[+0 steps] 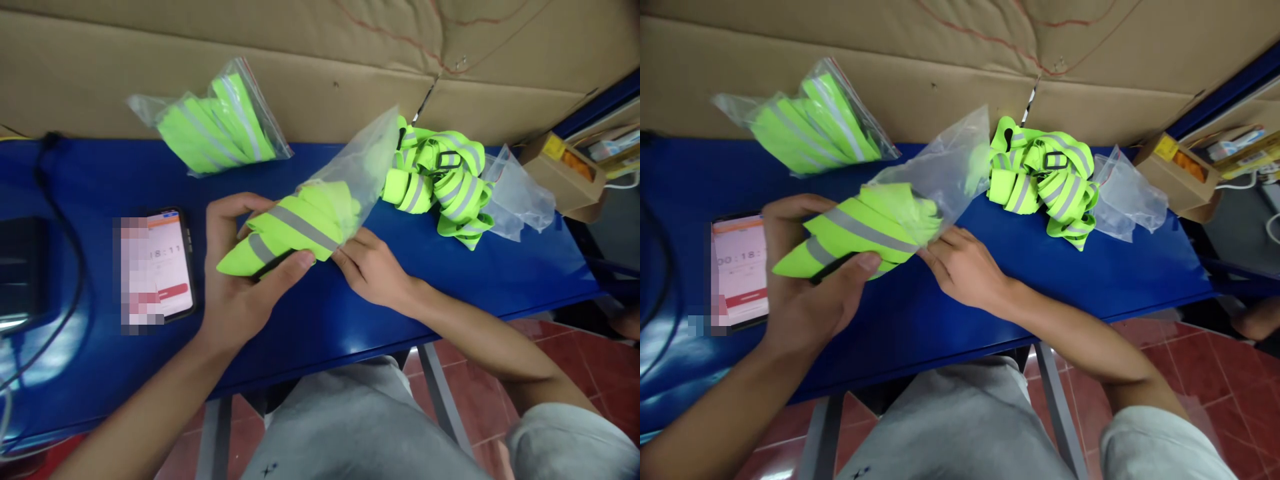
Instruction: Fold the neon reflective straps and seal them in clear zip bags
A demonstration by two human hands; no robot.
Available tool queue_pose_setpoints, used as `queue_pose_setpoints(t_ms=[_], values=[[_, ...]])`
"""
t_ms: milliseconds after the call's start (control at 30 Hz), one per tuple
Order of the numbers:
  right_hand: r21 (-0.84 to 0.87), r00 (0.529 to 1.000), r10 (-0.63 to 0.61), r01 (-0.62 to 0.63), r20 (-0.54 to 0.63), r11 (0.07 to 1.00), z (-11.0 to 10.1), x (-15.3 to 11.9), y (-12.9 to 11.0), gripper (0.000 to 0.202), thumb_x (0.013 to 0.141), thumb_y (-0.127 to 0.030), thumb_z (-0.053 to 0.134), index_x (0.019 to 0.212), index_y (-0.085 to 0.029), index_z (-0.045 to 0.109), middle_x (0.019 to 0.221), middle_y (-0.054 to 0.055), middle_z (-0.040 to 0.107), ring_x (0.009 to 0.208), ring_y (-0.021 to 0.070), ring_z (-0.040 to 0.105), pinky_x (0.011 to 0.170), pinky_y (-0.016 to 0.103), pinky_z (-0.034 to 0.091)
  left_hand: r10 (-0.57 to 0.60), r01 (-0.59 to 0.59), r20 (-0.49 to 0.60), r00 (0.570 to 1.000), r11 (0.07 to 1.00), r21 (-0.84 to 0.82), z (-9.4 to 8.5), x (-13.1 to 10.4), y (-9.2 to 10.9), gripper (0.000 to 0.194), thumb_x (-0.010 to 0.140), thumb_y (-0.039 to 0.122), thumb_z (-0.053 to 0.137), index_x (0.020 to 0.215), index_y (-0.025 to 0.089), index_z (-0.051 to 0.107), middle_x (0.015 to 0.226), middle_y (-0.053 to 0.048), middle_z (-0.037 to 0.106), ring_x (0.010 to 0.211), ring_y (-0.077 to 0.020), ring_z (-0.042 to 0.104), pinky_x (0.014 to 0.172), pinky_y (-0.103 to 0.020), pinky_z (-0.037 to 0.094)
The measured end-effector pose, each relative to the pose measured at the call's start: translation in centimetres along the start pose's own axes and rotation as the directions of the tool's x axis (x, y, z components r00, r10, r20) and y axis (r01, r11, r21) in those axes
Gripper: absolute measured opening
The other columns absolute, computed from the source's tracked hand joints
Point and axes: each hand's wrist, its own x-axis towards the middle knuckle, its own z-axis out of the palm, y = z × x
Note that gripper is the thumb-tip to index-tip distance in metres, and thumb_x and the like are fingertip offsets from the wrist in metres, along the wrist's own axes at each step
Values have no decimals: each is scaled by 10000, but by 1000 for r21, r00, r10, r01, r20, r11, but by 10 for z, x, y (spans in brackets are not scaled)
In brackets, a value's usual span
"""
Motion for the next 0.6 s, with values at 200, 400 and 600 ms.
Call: queue_pose_setpoints(t_ms=[200,400,600], values=[[-102,992,-64,75,107,992,4,-4,11,276,981,-185,435,902,-164,699,938,132,717,995,275,650,953,456,531,143,-212,303,942,955,208,-2,-6,0,567,695,34,838,1151,285,614,1371,-50,666,1283,-291,621,1078,-452,480],[-155,1000,17,-13,26,988,-13,-2,-1,206,939,-306,611,794,-181,687,761,68,721,724,216,668,735,353,526,326,-460,356,876,787,410,-11,-4,-13,482,648,18,841,989,353,778,1235,-11,707,1158,-259,657,1010,-383,521],[216,997,44,-29,-64,976,-19,-1,-5,186,932,-292,631,1086,-199,678,1055,72,756,989,215,712,911,350,555,282,-386,275,919,788,480,-13,1,-13,352,722,85,821,962,340,788,1195,-9,719,1144,-247,644,1033,-395,492]])
